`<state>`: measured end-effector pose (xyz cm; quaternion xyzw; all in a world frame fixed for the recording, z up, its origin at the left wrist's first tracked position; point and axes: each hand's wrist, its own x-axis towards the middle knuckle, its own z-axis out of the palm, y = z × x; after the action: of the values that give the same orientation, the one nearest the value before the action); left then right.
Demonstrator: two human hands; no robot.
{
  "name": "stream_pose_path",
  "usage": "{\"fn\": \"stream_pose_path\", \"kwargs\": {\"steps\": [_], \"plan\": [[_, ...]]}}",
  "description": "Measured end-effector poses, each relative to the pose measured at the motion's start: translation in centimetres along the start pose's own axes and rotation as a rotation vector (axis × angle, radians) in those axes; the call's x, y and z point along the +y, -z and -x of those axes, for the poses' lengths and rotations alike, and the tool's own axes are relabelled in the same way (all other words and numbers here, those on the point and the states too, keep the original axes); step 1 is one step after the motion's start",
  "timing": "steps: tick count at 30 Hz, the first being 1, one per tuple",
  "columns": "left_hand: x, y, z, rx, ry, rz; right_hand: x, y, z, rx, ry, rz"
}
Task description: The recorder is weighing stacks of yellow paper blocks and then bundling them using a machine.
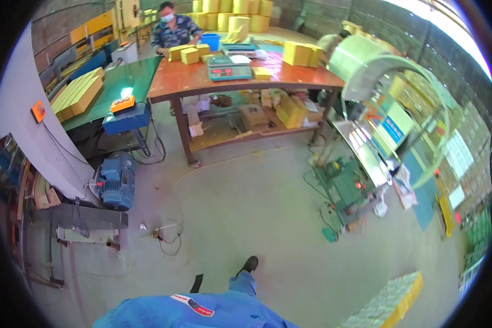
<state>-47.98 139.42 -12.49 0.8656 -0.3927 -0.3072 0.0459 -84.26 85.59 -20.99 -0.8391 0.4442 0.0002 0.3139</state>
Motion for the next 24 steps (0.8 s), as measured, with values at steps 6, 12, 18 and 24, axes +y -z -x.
{"fn": "stream_pose_path", "kwargs": {"steps": [6, 12, 18, 24], "plan": [[-2.0, 6.9, -7.7, 0.157, 0.179, 0.043, -8.2, -4.1, -18.8, -0.378, 0.246, 0.539], [-5.7, 17.1, -16.3, 0.158, 0.126, 0.021, -21.1, -0.3, -42.2, -0.632, 0.164, 0.596], [-15.0, 27.4, -33.5, 0.273, 0.06, 0.0, -46.5, 6.4, -58.5, -0.334, -0.097, -0.573], [-23.2, 42.7, -52.0, 0.345, 0.271, 0.039, -63.6, 4.5, -66.9, -0.652, -0.015, -0.827]]}}
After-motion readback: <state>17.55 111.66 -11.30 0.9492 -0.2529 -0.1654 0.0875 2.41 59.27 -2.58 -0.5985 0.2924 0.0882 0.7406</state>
